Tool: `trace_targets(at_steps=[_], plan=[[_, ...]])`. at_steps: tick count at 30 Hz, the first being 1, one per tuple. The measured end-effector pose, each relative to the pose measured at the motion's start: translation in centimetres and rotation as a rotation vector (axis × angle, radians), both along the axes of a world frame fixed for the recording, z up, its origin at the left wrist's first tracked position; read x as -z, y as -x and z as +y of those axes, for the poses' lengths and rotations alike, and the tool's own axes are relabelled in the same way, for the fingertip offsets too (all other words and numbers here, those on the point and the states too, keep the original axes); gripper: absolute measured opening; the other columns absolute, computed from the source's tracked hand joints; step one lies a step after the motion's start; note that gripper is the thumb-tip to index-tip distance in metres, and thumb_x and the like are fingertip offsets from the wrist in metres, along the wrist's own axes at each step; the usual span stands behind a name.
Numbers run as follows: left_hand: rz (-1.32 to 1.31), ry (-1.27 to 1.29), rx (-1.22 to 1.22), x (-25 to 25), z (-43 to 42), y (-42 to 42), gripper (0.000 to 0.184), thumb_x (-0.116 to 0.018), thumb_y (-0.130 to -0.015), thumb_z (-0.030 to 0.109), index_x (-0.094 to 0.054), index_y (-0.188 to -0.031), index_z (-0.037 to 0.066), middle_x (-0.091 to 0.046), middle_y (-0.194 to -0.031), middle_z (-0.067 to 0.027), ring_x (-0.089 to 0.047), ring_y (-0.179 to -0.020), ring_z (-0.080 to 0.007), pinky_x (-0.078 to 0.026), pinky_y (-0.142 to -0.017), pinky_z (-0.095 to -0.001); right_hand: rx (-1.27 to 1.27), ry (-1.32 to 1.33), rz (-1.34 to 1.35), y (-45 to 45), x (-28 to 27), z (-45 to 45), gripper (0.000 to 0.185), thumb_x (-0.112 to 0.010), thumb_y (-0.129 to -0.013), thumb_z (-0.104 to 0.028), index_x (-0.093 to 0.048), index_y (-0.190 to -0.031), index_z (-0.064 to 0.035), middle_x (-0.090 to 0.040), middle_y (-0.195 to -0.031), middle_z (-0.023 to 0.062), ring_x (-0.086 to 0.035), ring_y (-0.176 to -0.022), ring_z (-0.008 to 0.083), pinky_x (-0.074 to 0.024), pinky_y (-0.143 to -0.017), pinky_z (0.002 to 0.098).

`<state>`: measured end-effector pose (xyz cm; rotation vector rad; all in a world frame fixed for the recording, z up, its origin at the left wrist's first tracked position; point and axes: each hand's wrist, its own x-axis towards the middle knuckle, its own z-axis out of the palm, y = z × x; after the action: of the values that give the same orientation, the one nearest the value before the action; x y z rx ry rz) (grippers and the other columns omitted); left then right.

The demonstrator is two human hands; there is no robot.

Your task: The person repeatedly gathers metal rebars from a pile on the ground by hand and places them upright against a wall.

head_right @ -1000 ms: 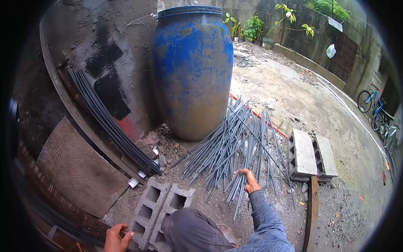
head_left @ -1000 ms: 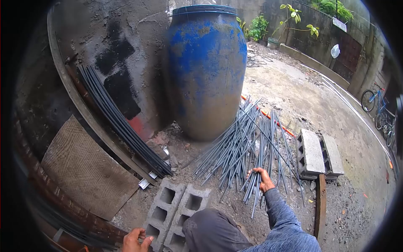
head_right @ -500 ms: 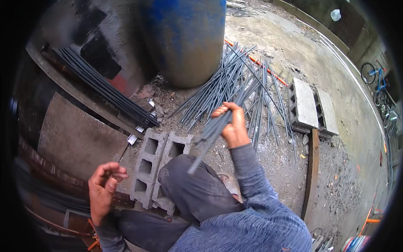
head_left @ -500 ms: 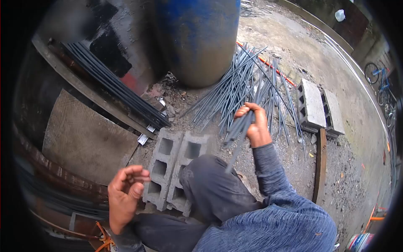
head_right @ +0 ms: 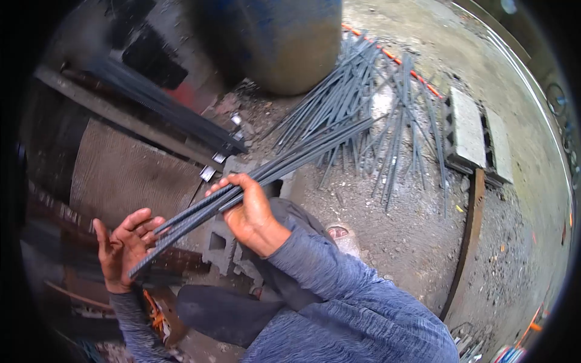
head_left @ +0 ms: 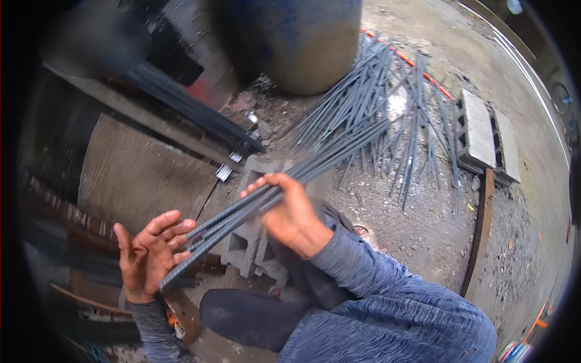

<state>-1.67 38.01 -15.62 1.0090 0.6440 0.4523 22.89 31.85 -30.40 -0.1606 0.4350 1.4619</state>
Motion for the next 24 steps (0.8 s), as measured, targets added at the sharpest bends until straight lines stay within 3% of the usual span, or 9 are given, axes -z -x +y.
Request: trace_targets(at_steps=[1, 2, 5, 6, 10, 11, 15, 21, 24], plan=[[-0.01, -0.071, -0.036, 0.7, -0.9, 0.8, 0.101, -0.03, -0.1, 0.076, -0.035, -0.15, -0.012, -0.046, -0.146, -0.0364, -0.05, -0.137, -0.0443, -0.052, -0.106, -0.0553, -0.002, -0.019, -0.031, -0.3, 0.1, 0.1, 0.007, -0.061, -0.091, -0.006, -0.057, -0.092, -0.0011, -0.061, -0.087, 0.0129, -0.063, -0.091, 0.0309, -0.0541, -0.095, 0.0522], [0.024, -0.163, -0.076, 1.0, -2.2, 1.0, 0.103, -0.032, -0.099, 0.077, -0.034, -0.151, -0.012, -0.045, -0.148, -0.0348, -0.048, -0.14, -0.0411, -0.047, -0.11, -0.0561, 0.007, 0.004, -0.113, -0.5, -0.7, 0.3, 0.009, -0.062, -0.09, -0.007, -0.057, -0.087, -0.0013, -0.063, -0.085, 0.016, -0.064, -0.087, 0.0319, -0.0544, -0.093, 0.0509], [-0.111, -0.167, -0.263, 1.5, -5.5, 0.2, 0.104, -0.034, -0.098, 0.077, -0.033, -0.151, -0.013, -0.045, -0.149, -0.0321, -0.046, -0.142, -0.0379, -0.043, -0.114, -0.0541, 0.016, 0.072, -0.048, -0.4, 0.0, 1.2, 0.009, -0.066, -0.091, -0.007, -0.058, -0.09, -0.0031, -0.064, -0.088, 0.0125, -0.064, -0.09, 0.03, -0.0538, -0.098, 0.0538], [-0.138, -0.182, -0.297, 1.4, -6.0, -0.6, 0.105, -0.035, -0.098, 0.077, -0.032, -0.151, -0.013, -0.045, -0.149, -0.0309, -0.046, -0.142, -0.0371, -0.043, -0.114, -0.0524, -0.007, 0.07, -0.055, -0.5, 0.0, 1.2, 0.006, -0.061, -0.094, -0.006, -0.058, -0.092, -0.0017, -0.062, -0.089, 0.0108, -0.063, -0.095, 0.0303, -0.0489, -0.108, 0.0554], [0.087, -0.324, -0.568, 2.6, -5.7, -5.1, 0.084, -0.023, -0.107, 0.063, -0.041, -0.148, -0.008, -0.055, -0.141, -0.0252, -0.053, -0.133, -0.0352, -0.039, -0.116, -0.048, -0.054, 0.096, 0.018, -0.5, 0.2, 0.8, 0.013, -0.062, -0.095, -0.012, -0.057, -0.093, -0.0007, -0.062, -0.091, 0.0122, -0.063, -0.097, 0.0319, -0.0483, -0.108, 0.0573], [0.035, -0.362, -0.602, 2.8, -5.7, -6.3, 0.073, -0.018, -0.11, 0.053, -0.047, -0.144, -0.006, -0.058, -0.137, -0.024, -0.053, -0.132, -0.0353, -0.037, -0.117, -0.047, -0.066, 0.103, 0.066, -0.7, 0.4, 0.7, 0.015, -0.065, -0.094, -0.014, -0.057, -0.094, -0.001, -0.062, -0.093, 0.0129, -0.063, -0.098, 0.032, -0.0487, -0.107, 0.0576], [0.055, -0.632, -0.675, 2.7, -4.4, -8.3, 0.066, -0.021, -0.11, 0.045, -0.05, -0.141, -0.006, -0.061, -0.132, -0.0239, -0.057, -0.126, -0.0338, -0.044, -0.11, -0.0461, -0.065, 0.01, 0.084, -1.3, 0.5, 1.1, 0.024, -0.069, -0.093, -0.022, -0.058, -0.093, -0.0007, -0.063, -0.096, 0.0153, -0.063, -0.102, 0.0331, -0.0492, -0.106, 0.0553], [0.029, -0.434, -0.667, 1.7, -3.3, -7.7, 0.054, -0.037, -0.11, 0.037, -0.053, -0.136, -0.007, -0.062, -0.128, -0.0241, -0.062, -0.115, -0.0288, -0.049, -0.104, -0.0426, -0.034, -0.009, 0.071, -1.2, -0.2, 1.3, 0.036, -0.072, -0.097, -0.035, -0.06, -0.092, -0.0012, -0.064, -0.095, 0.0152, -0.065, -0.1, 0.0324, -0.0521, -0.103, 0.0477], [0.035, -0.294, -0.525, 0.7, -2.8, -6.4, 0.043, -0.049, -0.107, 0.027, -0.055, -0.133, -0.007, -0.062, -0.128, -0.0229, -0.064, -0.116, -0.0296, -0.053, -0.101, -0.0414, 0.0, 0.023, 0.054, -0.4, 0.4, 1.3, 0.03, -0.071, -0.097, -0.029, -0.06, -0.093, -0.0023, -0.064, -0.095, 0.0144, -0.065, -0.099, 0.0311, -0.0522, -0.103, 0.0487]])
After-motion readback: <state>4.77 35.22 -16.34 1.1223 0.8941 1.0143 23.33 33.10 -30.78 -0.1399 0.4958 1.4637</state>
